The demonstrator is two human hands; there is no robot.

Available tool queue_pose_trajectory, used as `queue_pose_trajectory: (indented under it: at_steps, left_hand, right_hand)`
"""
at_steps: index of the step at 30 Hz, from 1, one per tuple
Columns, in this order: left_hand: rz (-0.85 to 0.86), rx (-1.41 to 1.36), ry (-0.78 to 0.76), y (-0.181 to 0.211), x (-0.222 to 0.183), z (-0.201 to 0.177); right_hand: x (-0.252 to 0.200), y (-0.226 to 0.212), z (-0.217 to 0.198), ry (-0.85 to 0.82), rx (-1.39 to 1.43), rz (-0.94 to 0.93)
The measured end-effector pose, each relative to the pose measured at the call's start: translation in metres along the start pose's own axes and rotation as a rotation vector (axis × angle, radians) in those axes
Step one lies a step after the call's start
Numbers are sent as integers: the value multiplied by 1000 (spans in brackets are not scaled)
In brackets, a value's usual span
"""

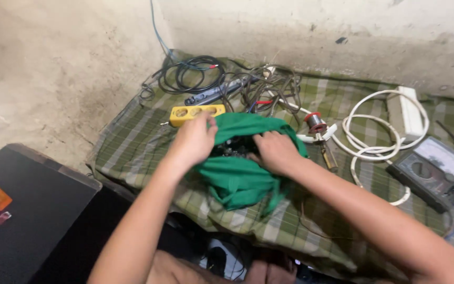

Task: The person is performing repair tasks on electronics, including using a screwdriver on a component and wrapping a circuit board in a protective cloth.

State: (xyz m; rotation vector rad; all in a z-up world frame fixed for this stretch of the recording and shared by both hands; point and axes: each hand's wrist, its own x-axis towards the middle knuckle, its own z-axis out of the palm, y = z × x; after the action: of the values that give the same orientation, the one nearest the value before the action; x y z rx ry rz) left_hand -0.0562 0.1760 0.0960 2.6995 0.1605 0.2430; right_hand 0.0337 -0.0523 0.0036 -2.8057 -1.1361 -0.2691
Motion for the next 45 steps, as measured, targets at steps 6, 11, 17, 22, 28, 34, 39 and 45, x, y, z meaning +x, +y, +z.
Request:
queue_pose_trajectory:
  at_steps: [6,11,17,22,28,34,39,45]
  left_hand:
    - [9,122,259,-8,-11,44]
    - [828,35,459,30,-46,53]
    - [367,125,-276,12,-35,56]
    - [341,147,-378,7,-31,54]
    - [347,123,-416,2,-33,52]
    - [456,101,-315,-1,-33,55]
    - [557,57,-235,-5,-36,58]
    - [511,155,-198,-1,-34,48]
  right_hand:
    - [-41,-34,-41,-354,-85,-98]
    - [-56,-22,-28,-331,-25,-147]
    - [-47,-11,-54,-298,50,-81]
    - [-23,6,-24,-49,40,-2]
    - [-15,-28,-54,-148,393,-340]
    - [-3,5,-49,-488,313,50]
    - [3,14,-34,-306,419,2]
    - [-14,-11,-57,-376,503,-147]
